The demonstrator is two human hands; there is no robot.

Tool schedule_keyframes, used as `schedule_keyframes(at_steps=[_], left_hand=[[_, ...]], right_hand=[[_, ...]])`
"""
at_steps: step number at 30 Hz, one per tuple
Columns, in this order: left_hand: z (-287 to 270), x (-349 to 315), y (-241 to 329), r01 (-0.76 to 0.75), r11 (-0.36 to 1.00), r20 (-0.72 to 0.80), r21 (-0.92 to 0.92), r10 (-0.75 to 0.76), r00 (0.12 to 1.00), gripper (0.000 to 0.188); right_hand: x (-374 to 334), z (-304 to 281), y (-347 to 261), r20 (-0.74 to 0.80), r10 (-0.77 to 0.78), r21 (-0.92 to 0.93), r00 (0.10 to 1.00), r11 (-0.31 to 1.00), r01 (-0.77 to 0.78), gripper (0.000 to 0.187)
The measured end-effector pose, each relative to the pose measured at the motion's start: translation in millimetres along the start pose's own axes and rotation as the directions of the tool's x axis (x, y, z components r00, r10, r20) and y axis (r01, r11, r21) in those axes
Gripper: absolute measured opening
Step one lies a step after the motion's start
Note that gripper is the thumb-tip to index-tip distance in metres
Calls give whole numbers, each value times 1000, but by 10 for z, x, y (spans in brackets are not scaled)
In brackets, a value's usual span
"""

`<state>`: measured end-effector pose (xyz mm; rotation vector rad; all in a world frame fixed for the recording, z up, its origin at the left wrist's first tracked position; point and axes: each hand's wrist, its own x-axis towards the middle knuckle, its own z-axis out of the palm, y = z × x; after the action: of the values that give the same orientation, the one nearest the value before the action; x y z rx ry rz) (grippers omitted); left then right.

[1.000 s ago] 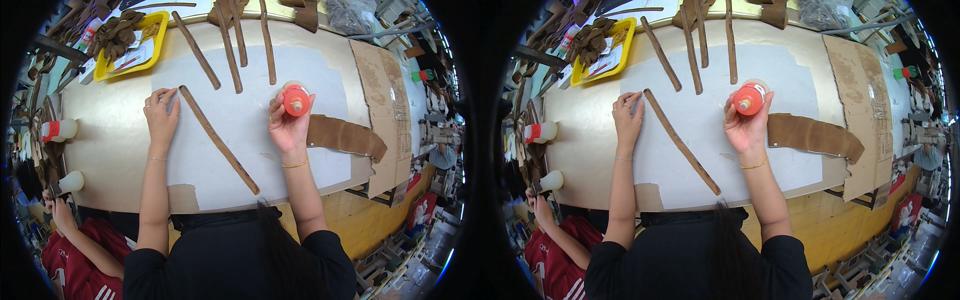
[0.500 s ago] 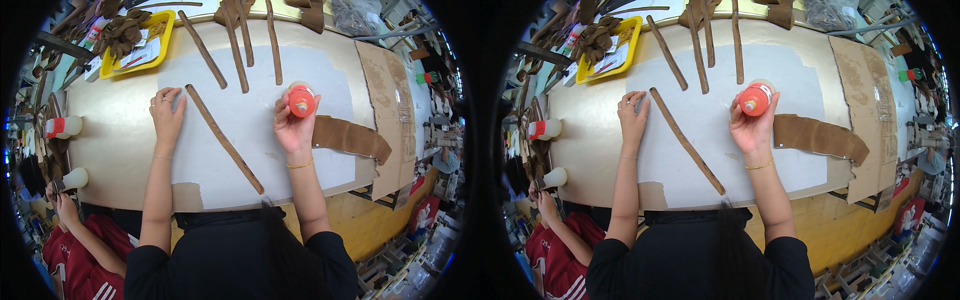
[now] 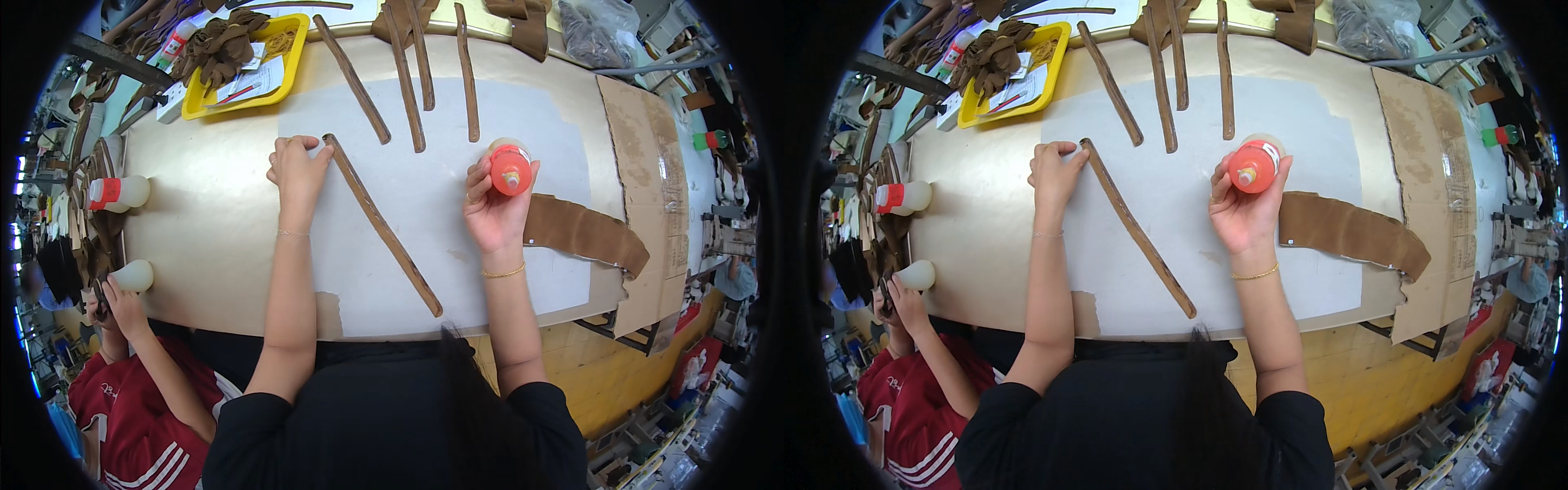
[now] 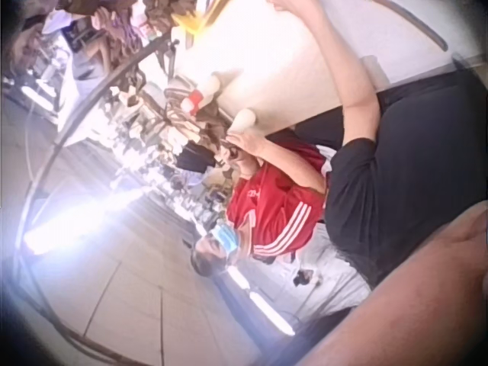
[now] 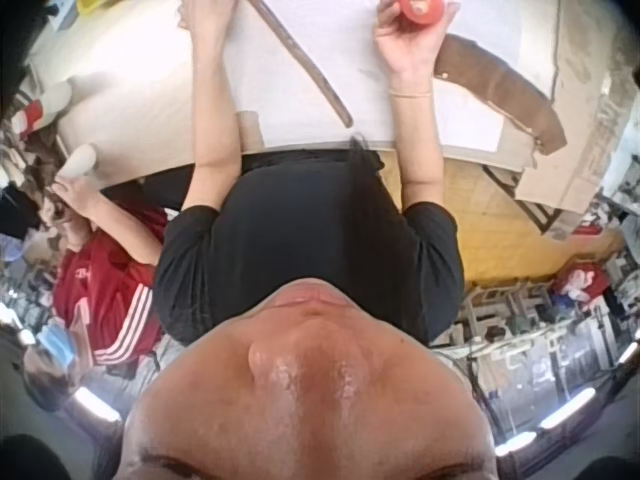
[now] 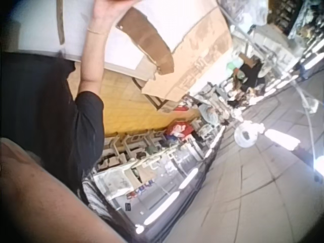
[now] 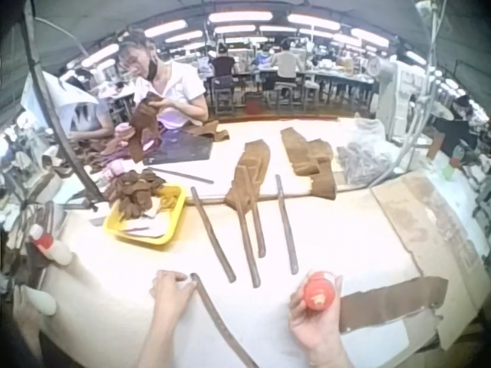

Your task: The person applies glue from a squeeze bottle to brown leather straps and larger leather pieces on a worktable. They repeatedly pick up straps, apply glue along their length, and place them back down, while also gluing edges of larger leather components.

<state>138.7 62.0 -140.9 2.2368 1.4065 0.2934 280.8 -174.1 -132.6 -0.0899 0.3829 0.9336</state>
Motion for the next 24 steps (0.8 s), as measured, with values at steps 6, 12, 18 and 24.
schedule_keyframes(at_steps=[6,12,18,24], left_hand=[[93,-23,46,-11,1000,-13,19,11,1000,21],[202,-91,35,-62,996,-134,62,70,989,22],[195,-134,-61,-140,961,-148,-238,107,983,19],[103,-134,-24,-124,801,-52,-585,116,992,16]], right_hand=[[9,-11,15,27,5,-4,1000,1000,-5,58],[17,-12,-10,66,18,9,998,1000,-19,55],[22,-17,-16,92,45,22,995,999,-47,55],[13,-7,-40,43,6,-34,999,999,-4,58]])
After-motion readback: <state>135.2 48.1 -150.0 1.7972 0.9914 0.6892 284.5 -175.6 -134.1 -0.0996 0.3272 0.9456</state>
